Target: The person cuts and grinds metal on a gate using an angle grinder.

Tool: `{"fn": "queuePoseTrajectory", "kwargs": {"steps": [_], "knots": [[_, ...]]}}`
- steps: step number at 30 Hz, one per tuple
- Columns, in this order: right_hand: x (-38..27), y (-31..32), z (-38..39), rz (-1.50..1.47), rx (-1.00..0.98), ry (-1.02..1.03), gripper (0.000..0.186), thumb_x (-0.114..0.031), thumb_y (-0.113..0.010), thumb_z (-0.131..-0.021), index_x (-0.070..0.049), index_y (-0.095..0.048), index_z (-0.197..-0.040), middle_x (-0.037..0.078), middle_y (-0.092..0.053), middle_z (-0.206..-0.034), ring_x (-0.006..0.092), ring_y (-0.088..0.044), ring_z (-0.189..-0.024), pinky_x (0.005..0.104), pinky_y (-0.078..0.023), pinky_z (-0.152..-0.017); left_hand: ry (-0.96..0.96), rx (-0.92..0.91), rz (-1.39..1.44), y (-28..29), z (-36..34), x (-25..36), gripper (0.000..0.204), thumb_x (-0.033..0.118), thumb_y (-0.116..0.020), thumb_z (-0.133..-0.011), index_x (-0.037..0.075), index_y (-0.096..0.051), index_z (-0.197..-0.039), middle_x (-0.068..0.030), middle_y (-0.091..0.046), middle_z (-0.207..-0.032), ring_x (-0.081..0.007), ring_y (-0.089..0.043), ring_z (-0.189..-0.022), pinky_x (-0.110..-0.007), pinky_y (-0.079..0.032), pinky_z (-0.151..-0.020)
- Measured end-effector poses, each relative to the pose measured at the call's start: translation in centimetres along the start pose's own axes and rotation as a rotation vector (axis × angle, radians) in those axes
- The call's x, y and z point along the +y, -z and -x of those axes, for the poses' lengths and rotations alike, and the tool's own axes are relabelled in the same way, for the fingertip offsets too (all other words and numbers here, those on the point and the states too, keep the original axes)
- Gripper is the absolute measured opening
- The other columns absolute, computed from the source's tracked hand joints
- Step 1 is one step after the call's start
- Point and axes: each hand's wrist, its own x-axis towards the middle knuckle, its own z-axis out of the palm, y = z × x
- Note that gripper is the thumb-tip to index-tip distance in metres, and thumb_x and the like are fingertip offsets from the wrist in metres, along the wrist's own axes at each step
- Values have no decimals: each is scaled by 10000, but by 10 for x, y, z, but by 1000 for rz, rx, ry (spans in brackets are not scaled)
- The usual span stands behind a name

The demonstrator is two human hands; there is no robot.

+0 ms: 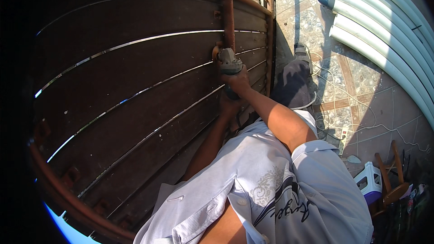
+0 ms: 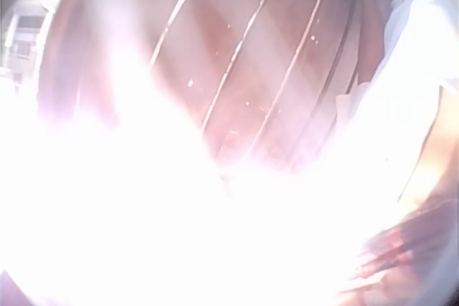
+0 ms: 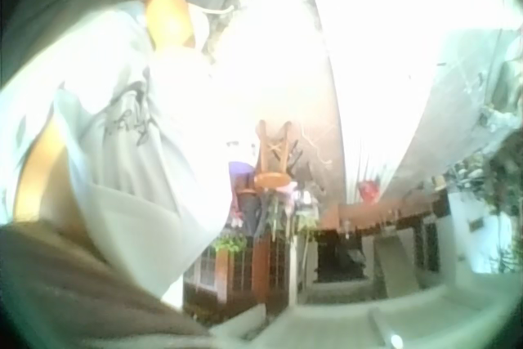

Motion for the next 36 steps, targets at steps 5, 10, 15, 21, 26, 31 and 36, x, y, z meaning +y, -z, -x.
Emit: {"fn": "queuePoseTrajectory", "kwargs": {"steps": [5, 10, 15, 21, 26, 31, 36], "knots": [[3, 1, -2, -7, -9, -26, 850, -315, -853, -591, 22, -445, -1256, 211, -586, -1194, 331, -594, -1138, 412, -477, -957, 8, 20, 19, 0, 2, 4, 833, 382, -879, -630, 31, -504, -1287, -168, -638, -1202, -296, -645, -1125, -395, -499, -930], [8, 1, -5, -39, -31, 10, 847, -300, -851, -600, 12, -434, -1268, 202, -583, -1199, 324, -594, -1135, 408, -477, -957, 27, 32, -23, 0, 3, 9, 841, 382, -888, -622, 26, -505, -1281, -168, -635, -1207, -290, -642, -1129, -397, -498, -934], [10, 0, -6, -35, -33, 15, 829, -295, -851, -603, 13, -440, -1253, 194, -593, -1184, 315, -602, -1121, 402, -482, -951, -38, 47, 47, 0, 3, 8, 884, 412, -892, -607, 25, -496, -1296, -183, -631, -1208, -296, -640, -1135, -399, -497, -935], [4, 1, -4, -35, -18, 1, 823, -294, -855, -598, 15, -450, -1244, 188, -602, -1173, 306, -610, -1108, 396, -488, -941, 32, 8, -53, 2, 3, 9, 902, 455, -874, -622, 27, -485, -1314, -183, -627, -1231, -303, -638, -1144, -397, -497, -938], [1, 1, -2, -84, -39, -12, 828, -297, -855, -596, 13, -451, -1248, 191, -601, -1173, 312, -610, -1107, 397, -488, -940, 73, -80, -42, 3, 0, 4, 919, 459, -875, -621, 30, -479, -1331, -175, -627, -1239, -296, -636, -1150, -395, -498, -937], [1, 2, -1, -14, 5, 26, 833, -313, -856, -607, 12, -448, -1256, 195, -599, -1177, 324, -607, -1115, 405, -488, -940, 53, -10, -12, 2, 1, 8, 943, 450, -885, -612, 33, -472, -1350, -168, -622, -1251, -278, -630, -1163, -393, -497, -944], [0, 1, -2, -13, 10, -2, 854, -339, -863, -601, 16, -448, -1258, 202, -599, -1181, 329, -605, -1124, 410, -484, -948, 88, -28, -68, 4, 1, 15, 956, 448, -886, -609, 35, -461, -1359, -171, -613, -1263, -285, -620, -1175, -395, -491, -958]]}}
